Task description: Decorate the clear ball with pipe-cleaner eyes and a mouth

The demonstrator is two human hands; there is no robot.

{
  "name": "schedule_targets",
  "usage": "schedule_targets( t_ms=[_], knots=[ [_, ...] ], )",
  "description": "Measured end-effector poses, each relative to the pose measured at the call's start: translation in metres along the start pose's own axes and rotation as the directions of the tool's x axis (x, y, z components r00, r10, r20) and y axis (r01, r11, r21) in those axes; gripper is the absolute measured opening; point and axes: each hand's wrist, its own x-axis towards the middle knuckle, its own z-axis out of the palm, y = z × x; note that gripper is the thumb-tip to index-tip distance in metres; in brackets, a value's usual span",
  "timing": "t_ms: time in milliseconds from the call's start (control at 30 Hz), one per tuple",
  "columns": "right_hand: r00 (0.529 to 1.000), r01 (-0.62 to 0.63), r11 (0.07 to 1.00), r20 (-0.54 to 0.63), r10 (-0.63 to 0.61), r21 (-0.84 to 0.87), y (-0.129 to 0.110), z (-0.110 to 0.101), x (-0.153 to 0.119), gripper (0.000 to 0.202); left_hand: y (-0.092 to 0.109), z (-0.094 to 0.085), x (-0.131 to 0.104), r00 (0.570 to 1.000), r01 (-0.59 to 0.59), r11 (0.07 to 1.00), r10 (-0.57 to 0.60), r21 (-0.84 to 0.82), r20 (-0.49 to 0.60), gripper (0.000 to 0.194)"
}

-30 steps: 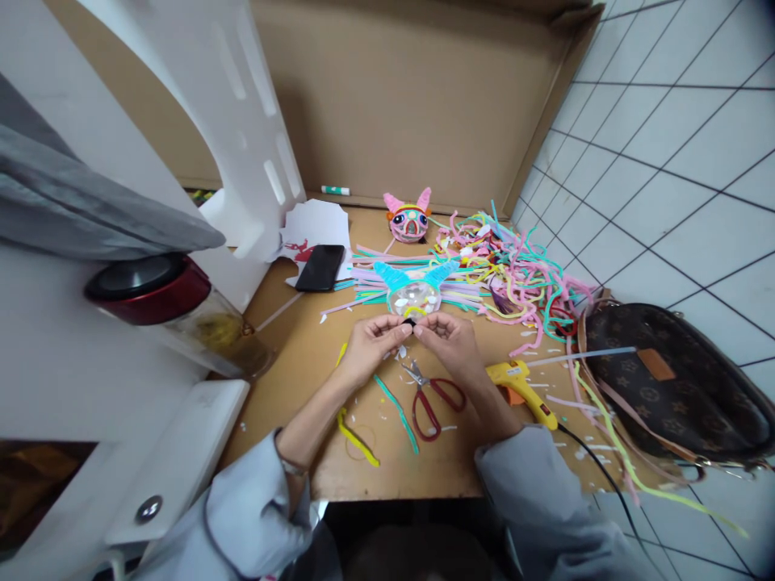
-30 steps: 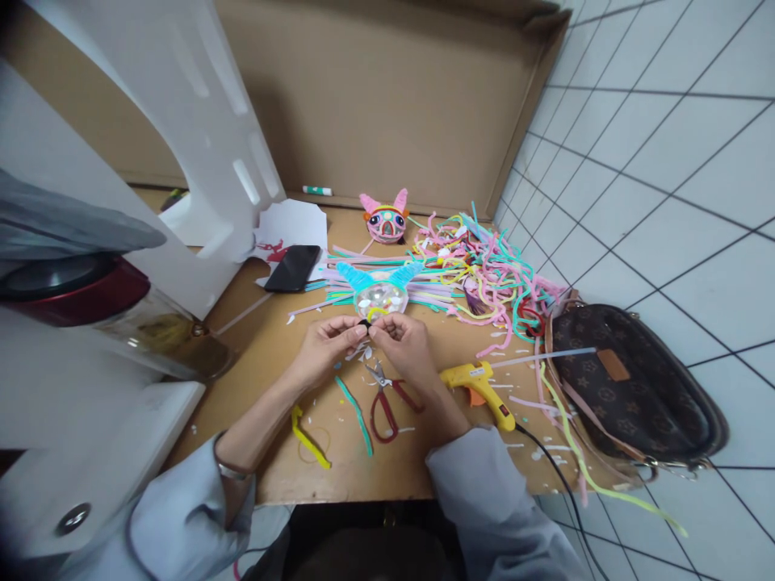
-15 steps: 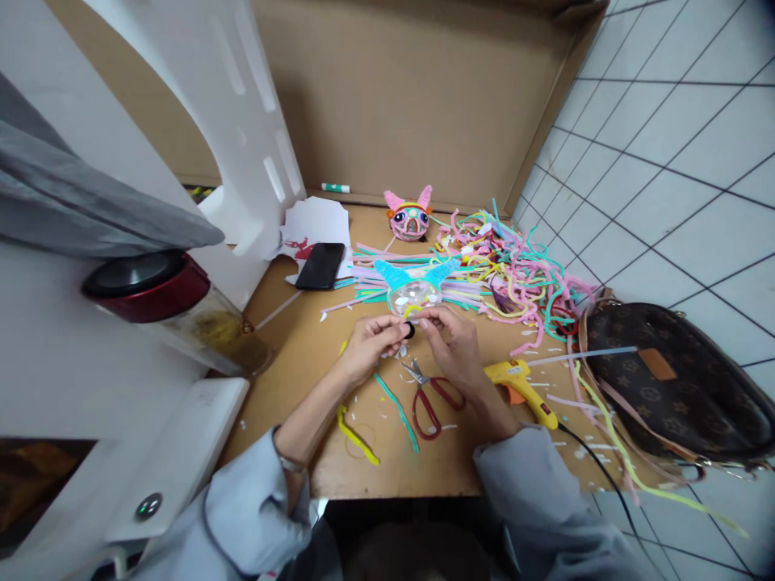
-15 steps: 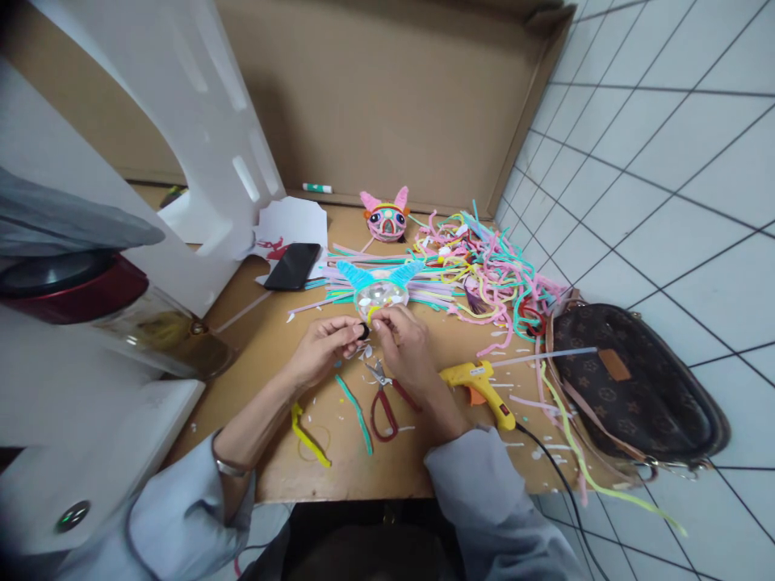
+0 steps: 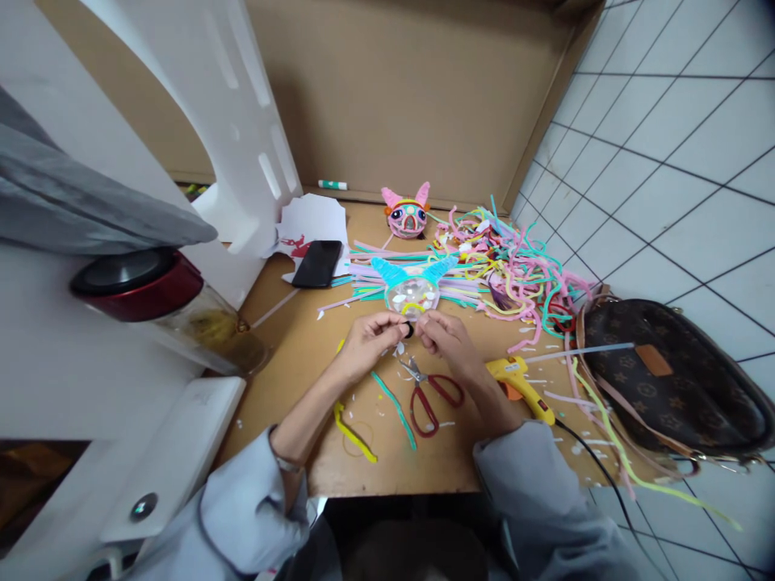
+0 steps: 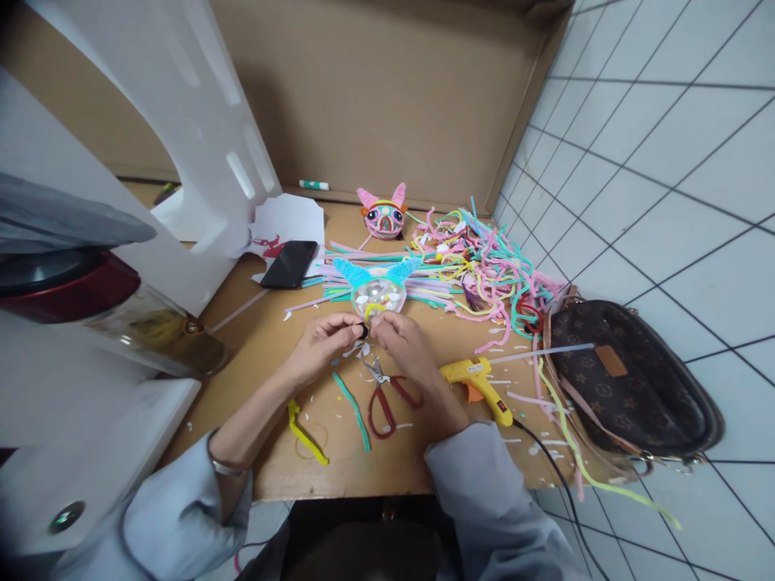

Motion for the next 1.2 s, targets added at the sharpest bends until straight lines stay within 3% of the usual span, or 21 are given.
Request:
schedule_targets(
  t_ms=[367,767,1033,1200],
  knots=[
    [0.978,-0.195,0.958,0.112,0.174,0.209,-0.0039,0.0056,0.0004,0.027,0.0029,0.0003,-0.0008,0.999,-0.025,0.999,0.023,0.044,0.039,0.025],
    [0.961,-0.263,0.902,0.181,0.211,0.342,-0.0028,0.004,0.0001,0.018,0.0037,-0.0006,-0.0013,0.996,-0.049,0.995,0.043,0.084,0.072,0.016],
    [0.897,-0.427,0.785,0.316,0.308,0.448,-0.0026,0.0008,0.001,0.025,0.0023,-0.0004,-0.0017,0.995,-0.077,0.994,0.071,0.084,0.073,0.019],
    [0.889,-0.442,0.735,0.359,0.283,0.514,0.0022,0.001,0.002,0.023,0.0006,0.0007,-0.0021,0.988,-0.092,0.995,0.085,0.047,0.128,0.024]
  ],
)
